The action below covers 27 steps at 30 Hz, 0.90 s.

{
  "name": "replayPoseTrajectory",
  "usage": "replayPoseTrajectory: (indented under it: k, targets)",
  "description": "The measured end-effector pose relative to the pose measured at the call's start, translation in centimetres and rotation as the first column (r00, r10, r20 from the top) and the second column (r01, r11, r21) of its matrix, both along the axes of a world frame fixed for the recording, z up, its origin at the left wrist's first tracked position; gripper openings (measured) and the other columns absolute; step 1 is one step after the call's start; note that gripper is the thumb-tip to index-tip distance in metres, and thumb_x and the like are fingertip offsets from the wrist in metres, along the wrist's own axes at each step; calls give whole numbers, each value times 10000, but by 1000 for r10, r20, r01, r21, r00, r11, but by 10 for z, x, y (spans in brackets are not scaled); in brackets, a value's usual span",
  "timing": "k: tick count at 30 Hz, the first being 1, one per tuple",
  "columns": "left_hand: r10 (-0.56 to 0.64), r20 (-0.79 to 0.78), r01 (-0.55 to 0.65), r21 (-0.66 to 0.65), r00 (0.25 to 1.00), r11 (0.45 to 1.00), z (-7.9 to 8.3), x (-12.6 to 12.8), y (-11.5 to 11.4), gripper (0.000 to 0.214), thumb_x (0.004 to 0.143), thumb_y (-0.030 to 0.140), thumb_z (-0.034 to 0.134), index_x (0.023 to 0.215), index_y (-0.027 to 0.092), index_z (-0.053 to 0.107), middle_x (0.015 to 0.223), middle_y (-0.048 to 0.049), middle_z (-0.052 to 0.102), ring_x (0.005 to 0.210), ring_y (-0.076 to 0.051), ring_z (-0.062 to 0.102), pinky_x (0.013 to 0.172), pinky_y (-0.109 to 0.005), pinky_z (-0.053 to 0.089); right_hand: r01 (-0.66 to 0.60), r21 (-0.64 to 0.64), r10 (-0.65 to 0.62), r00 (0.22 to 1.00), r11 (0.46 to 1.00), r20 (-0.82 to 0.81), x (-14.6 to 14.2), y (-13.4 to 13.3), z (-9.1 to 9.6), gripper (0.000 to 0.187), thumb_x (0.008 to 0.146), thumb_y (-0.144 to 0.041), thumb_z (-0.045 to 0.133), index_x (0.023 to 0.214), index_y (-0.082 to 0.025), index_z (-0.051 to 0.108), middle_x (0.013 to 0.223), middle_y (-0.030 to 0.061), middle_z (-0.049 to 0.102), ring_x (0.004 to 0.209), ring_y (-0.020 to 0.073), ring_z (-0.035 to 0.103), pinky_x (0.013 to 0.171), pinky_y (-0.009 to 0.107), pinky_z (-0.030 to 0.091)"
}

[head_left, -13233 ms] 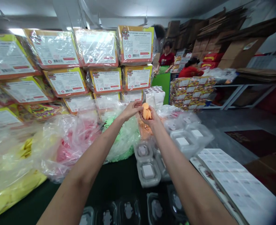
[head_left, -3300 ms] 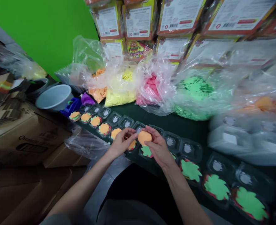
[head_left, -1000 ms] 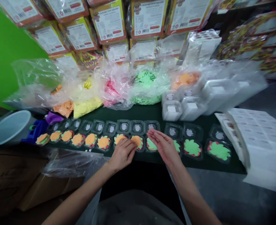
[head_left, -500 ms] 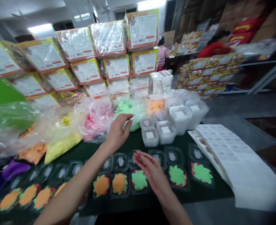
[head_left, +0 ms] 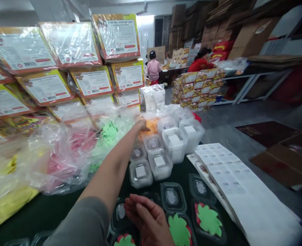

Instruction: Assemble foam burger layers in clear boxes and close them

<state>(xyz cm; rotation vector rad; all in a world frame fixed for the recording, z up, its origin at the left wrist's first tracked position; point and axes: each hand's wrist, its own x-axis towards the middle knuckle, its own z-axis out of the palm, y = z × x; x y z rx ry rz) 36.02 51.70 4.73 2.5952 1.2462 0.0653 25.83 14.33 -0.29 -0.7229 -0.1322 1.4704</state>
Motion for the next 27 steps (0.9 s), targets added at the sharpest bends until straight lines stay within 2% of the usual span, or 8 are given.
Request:
replayPoseTrajectory:
  k: [4, 8, 12, 14, 16, 18, 21, 27]
  targets:
    - [73, 187, -70, -23, 980, 997, -8, -4, 8, 217, 806, 243, 783, 984, 137, 721, 1108, -108, 712, 1130, -279, 644, 976, -412, 512, -7, 8, 7, 1000, 1000, 29, 17, 7, 20, 428, 623, -434, 947, 933, -168, 818, 961, 139, 804, 924, 246, 751, 912, 386, 576]
    - [164, 468, -148, -71, 868, 986, 5, -16, 18, 230, 730, 226, 795, 947, 160, 759, 1071, -107, 746, 1173, -313, 634, 934, -327, 507, 48, 80, -57, 993, 996, 106, 40, 33, 51, 338, 679, -362, 907, 926, -154, 807, 979, 130, 796, 954, 246, 737, 973, 411, 556]
    - [268, 651, -147, -235, 710, 961, 26, -28, 28, 354, 757, 293, 773, 1055, 106, 733, 974, -105, 761, 945, -264, 716, 769, -321, 571, 157, 200, -174, 982, 967, 69, 72, 111, 82, 252, 651, -179, 877, 875, -163, 765, 990, 90, 765, 1031, 216, 706, 1054, 349, 504]
    - [284, 694, -95, -298, 661, 950, 36, -33, 30, 371, 755, 282, 777, 1074, 101, 718, 928, -104, 764, 853, -233, 727, 724, -319, 586, 154, 80, -156, 988, 985, 15, 90, 167, 94, 165, 702, -158, 823, 811, -198, 707, 916, 50, 726, 980, 190, 701, 1000, 325, 530]
    - [267, 720, -25, -329, 641, 944, 45, -37, 29, 361, 743, 267, 794, 1059, 112, 716, 905, -98, 768, 814, -212, 729, 726, -319, 596, 144, 16, -144, 990, 990, 15, 106, 221, 102, 143, 822, -308, 751, 777, -215, 653, 818, 46, 679, 939, 219, 693, 923, 393, 568]
    - [232, 729, 51, -344, 644, 938, 52, -40, 26, 348, 712, 255, 827, 1015, 118, 723, 892, -97, 772, 799, -207, 731, 742, -327, 604, 140, 11, -140, 990, 990, 11, 118, 266, 105, 266, 895, -480, 651, 829, -222, 655, 798, 42, 677, 927, 256, 686, 850, 464, 587]
    - [171, 718, 136, -348, 674, 927, 58, -43, 22, 277, 667, 205, 845, 906, 110, 743, 849, -99, 771, 765, -216, 730, 750, -349, 609, 147, 44, -147, 989, 988, -6, 126, 309, 101, 326, 941, -533, 580, 912, -223, 675, 764, 16, 692, 844, 237, 673, 763, 437, 601]
    - [73, 721, 119, -212, 689, 970, 61, -57, 20, 177, 694, 122, 711, 855, 125, 784, 800, -41, 750, 800, -210, 708, 836, -342, 569, 213, 69, -209, 976, 975, -55, 132, 332, 81, 258, 993, -373, 615, 1110, -146, 648, 1003, 42, 690, 787, 157, 670, 696, 315, 587]
